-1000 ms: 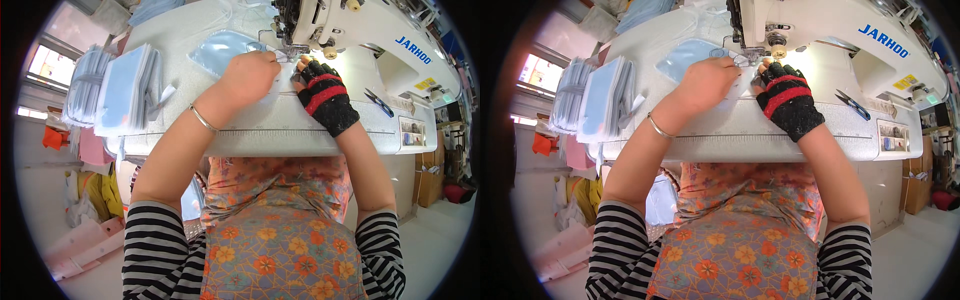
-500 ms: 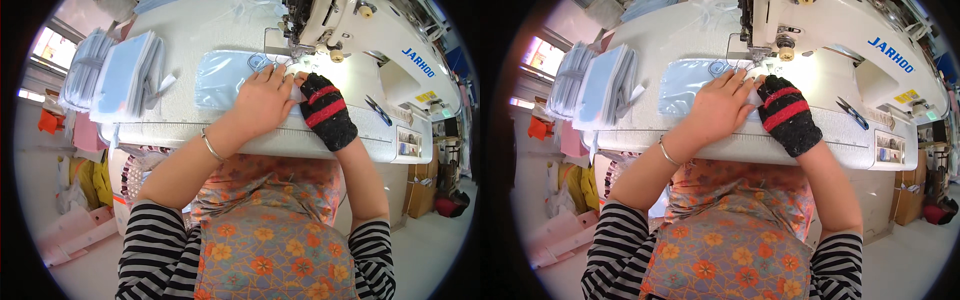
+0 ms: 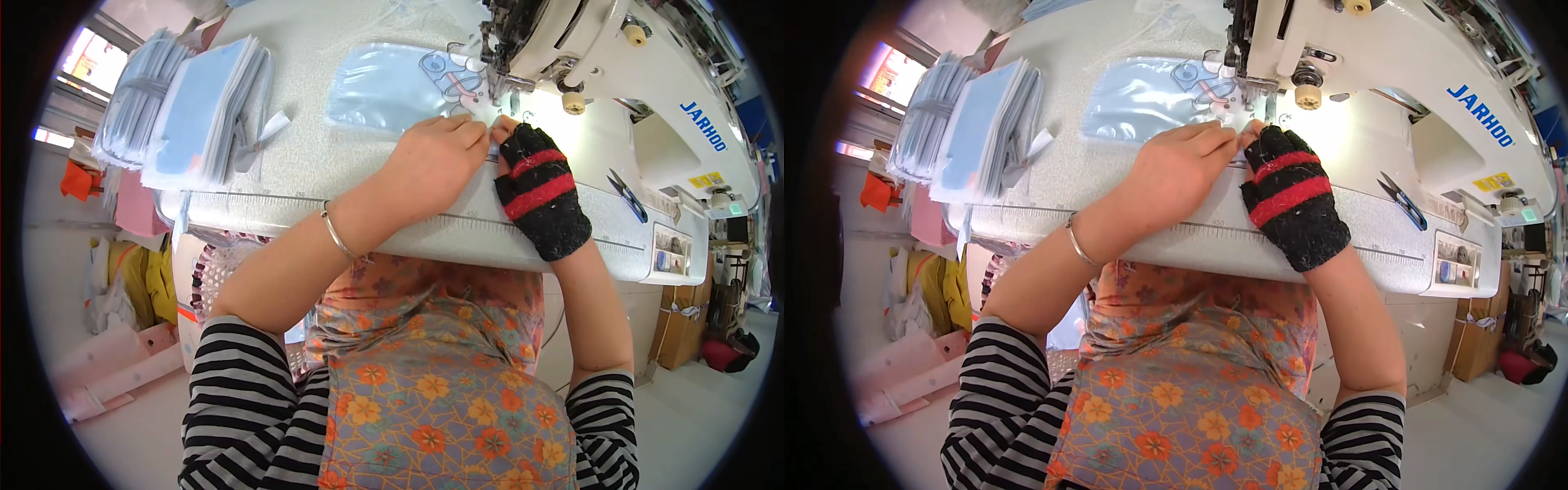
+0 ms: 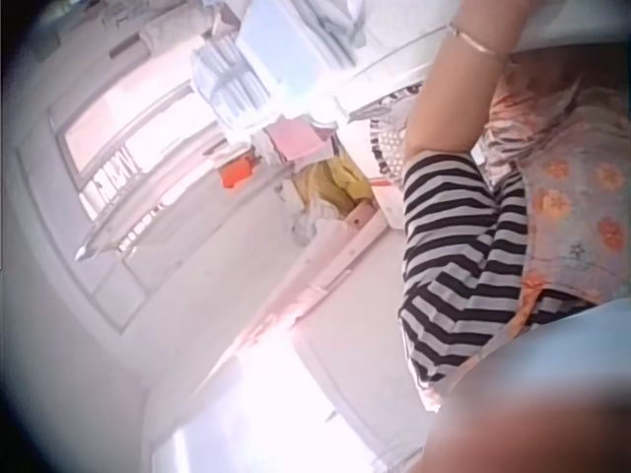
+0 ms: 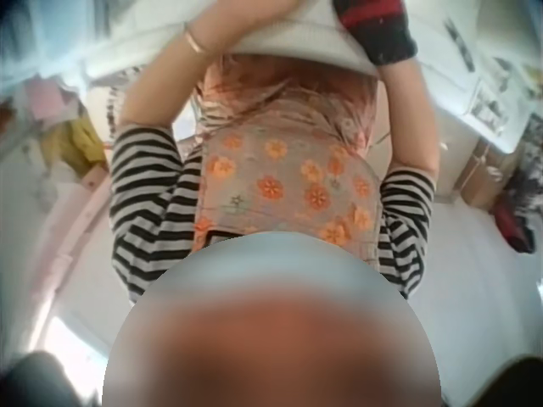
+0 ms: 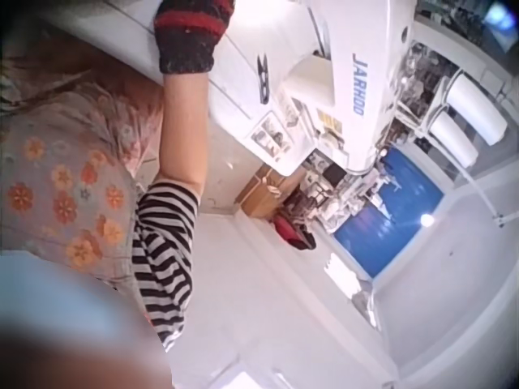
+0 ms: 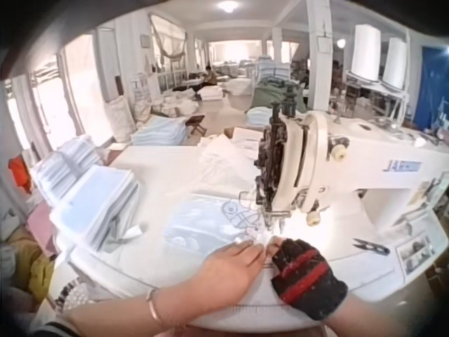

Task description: Sewing fabric pieces together using an industrial sewing machine to assemble textile products.

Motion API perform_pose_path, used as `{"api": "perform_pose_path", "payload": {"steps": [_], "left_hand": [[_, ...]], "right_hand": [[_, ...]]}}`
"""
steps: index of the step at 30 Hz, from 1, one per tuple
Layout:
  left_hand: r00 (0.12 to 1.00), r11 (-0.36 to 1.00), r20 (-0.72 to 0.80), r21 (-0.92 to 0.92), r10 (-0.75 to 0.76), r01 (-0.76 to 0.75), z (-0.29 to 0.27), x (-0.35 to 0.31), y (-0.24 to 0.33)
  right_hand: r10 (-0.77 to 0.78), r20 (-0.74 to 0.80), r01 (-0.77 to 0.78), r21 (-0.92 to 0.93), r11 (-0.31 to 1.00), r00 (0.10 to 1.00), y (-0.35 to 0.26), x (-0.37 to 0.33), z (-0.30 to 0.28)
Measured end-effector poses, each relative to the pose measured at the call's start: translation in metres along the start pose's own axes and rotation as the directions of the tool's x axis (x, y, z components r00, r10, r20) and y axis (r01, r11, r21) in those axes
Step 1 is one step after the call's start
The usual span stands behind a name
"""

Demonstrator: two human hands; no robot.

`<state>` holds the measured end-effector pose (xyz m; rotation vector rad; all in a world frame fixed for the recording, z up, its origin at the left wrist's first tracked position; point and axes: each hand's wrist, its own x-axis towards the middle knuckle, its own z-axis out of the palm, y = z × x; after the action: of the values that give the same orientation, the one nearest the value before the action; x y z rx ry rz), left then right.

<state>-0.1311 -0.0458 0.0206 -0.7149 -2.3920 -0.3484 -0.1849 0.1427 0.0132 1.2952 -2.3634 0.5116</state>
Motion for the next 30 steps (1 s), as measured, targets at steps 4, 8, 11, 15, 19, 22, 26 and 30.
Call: {"api": "perform_pose_path", "payload": {"steps": [4,8,11,15,19,22,26,30], "left_hand": [[0.999,0.999,0.029,-0.035,-0.019,0.02,0.003,0.008,-0.012],[0.995,0.999,0.086,-0.014,-0.05,0.051,0.01,0.017,-0.026],[0.991,0.996,0.103,-0.016,-0.09,0.092,0.016,0.025,-0.04],[0.985,0.988,0.088,-0.043,-0.147,0.151,0.02,0.027,-0.053],[0.982,0.984,-0.129,0.094,-0.141,0.154,0.021,0.019,-0.063],[0.963,0.955,-0.071,0.132,-0.258,0.266,0.012,0.015,-0.071],[0.953,0.938,0.024,0.183,-0.303,0.294,0.003,0.017,-0.07],[0.926,0.905,0.039,0.23,-0.376,0.358,-0.004,0.019,-0.078]], "right_hand": [[0.001,-0.016,-0.001,-0.012,1.0,1.0,-0.001,0.002,-0.001],[0.075,0.008,-0.075,0.005,0.997,0.997,0.002,0.005,0.001],[0.073,-0.033,-0.073,0.003,0.997,0.997,0.007,0.002,0.008],[0.101,0.007,-0.101,0.017,0.995,0.995,0.008,0.002,0.007],[0.111,-0.002,-0.111,0.031,0.993,0.994,0.006,0.003,0.001],[0.088,-0.028,-0.088,0.005,0.996,0.996,0.011,0.002,0.007],[0.074,-0.056,-0.075,-0.011,0.997,0.996,0.015,0.002,0.01],[0.084,-0.054,-0.081,0.053,0.995,0.995,0.011,0.003,0.007]]}}
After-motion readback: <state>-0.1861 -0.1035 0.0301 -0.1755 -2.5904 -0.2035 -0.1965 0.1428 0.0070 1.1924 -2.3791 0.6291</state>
